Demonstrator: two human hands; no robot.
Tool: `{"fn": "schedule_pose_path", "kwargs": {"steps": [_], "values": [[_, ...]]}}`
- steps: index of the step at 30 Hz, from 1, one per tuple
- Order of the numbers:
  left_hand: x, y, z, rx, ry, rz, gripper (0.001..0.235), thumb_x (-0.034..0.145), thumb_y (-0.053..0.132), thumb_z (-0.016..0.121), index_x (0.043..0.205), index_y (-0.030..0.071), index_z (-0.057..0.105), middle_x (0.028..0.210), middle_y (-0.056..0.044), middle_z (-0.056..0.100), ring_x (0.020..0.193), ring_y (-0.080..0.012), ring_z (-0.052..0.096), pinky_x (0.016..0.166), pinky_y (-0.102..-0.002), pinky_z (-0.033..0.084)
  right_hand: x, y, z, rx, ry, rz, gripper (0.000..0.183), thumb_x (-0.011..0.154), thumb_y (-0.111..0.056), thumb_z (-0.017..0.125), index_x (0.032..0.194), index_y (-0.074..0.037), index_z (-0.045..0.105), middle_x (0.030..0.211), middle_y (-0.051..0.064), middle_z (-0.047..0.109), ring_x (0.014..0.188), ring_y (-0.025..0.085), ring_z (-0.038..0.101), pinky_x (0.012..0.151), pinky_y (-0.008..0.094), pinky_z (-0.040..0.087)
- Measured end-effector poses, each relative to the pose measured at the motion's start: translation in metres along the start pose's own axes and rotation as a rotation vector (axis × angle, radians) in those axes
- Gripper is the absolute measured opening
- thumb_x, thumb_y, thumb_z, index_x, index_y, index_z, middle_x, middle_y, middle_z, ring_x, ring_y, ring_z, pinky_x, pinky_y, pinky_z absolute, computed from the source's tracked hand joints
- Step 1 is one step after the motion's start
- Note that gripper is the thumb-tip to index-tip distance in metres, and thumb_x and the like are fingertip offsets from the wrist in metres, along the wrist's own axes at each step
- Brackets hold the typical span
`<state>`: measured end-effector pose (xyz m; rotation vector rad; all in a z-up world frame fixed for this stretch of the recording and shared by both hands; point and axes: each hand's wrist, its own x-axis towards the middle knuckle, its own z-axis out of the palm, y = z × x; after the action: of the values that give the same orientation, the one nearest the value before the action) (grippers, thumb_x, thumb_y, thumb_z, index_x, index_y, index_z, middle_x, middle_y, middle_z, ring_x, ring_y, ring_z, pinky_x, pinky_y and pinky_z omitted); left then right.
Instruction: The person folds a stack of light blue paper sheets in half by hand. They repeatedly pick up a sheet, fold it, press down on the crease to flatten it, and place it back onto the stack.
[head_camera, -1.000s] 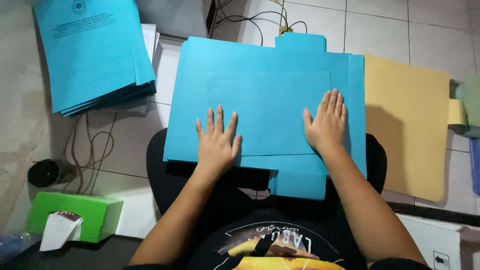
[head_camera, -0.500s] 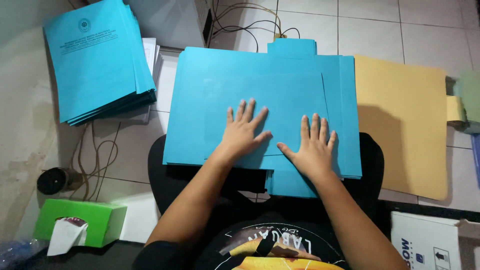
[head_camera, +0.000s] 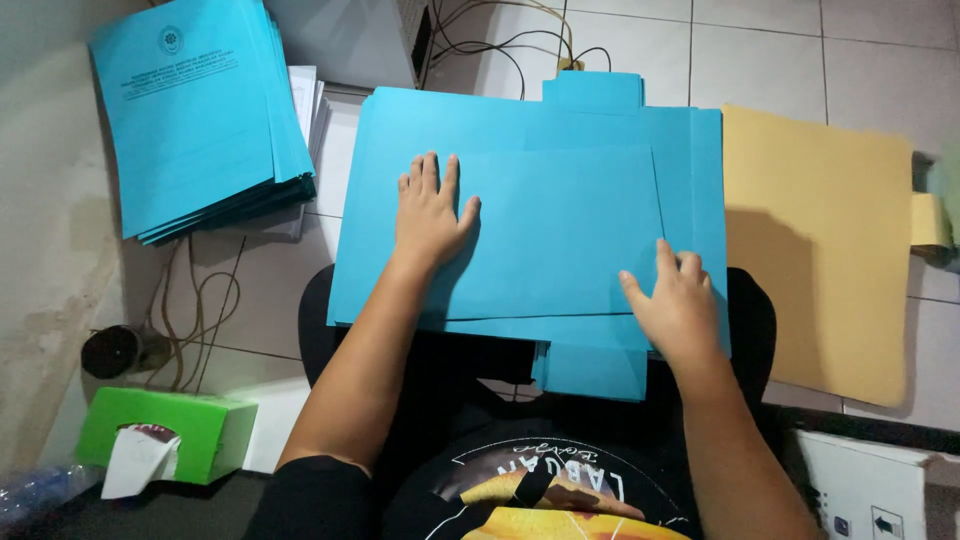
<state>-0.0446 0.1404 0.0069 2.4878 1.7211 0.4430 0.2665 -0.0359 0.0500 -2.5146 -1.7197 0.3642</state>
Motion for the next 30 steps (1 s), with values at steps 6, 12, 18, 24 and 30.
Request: {"fn": "schedule_pose_path", "kwargs": {"steps": [6,12,18,24,30], "values": [[-0.052,0.0,-0.032,-0.033,-0.16,-0.036,0.081,0.101,0.064,0.038,0.163,0.011,0.028,0.164,-0.027,0.027,0.154,-0.0437,0.018,0.122,-0.06,0.01,0.004,-0.001,-0.026,0.348,-0.175,0.106,0.074,0.1,-0.054,0.057,0.156,-0.007,0.043,0.135,0.025,0.058,0.13,0.043,0.057,0.105,0.055,0.049],[-0.133,0.026,-0.07,-0.012,-0.385,0.226,0.113,0.077,0.083,0.061,0.163,0.019,0.024,0.168,-0.024,0.017,0.156,-0.0428,0.01,0.12,-0.068,-0.003,0.001,-0.014,-0.039,1.045,-0.349,0.201,0.053,0.097,-0.021,0.066,0.148,-0.008,0.055,0.115,0.024,0.072,0.105,0.039,0.07,0.088,0.052,0.057],[-0.172,0.015,-0.056,0.031,-0.136,0.432,0.096,0.071,0.016,0.082,0.157,0.018,0.039,0.157,-0.018,0.041,0.14,-0.0433,0.044,0.106,-0.062,0.04,0.035,0.047,-0.013,1.428,-0.32,0.143,0.049,0.098,-0.014,0.055,0.146,-0.011,0.056,0.12,0.022,0.066,0.104,0.03,0.066,0.101,0.05,0.049],[-0.149,0.026,-0.131,-0.271,0.376,0.439,0.044,0.094,-0.012,0.047,0.134,0.0,0.06,0.121,-0.021,0.074,0.1,-0.0333,0.076,0.075,-0.04,0.062,0.005,-0.002,-0.066,1.692,-0.246,-0.379,0.037,0.102,-0.048,0.06,0.122,-0.018,0.066,0.121,0.007,0.07,0.119,0.028,0.066,0.09,0.039,0.052],[-0.145,0.045,-0.137,-1.194,0.277,0.012,0.03,0.104,0.012,0.052,0.13,0.008,0.066,0.082,-0.021,0.074,0.081,-0.0507,0.064,0.039,-0.033,0.044,-0.033,-0.065,-0.069,1.099,-0.097,-0.41,0.073,0.103,-0.021,0.047,0.158,0.012,0.01,0.159,0.044,0.015,0.145,0.065,0.012,0.114,0.075,0.018]]}}
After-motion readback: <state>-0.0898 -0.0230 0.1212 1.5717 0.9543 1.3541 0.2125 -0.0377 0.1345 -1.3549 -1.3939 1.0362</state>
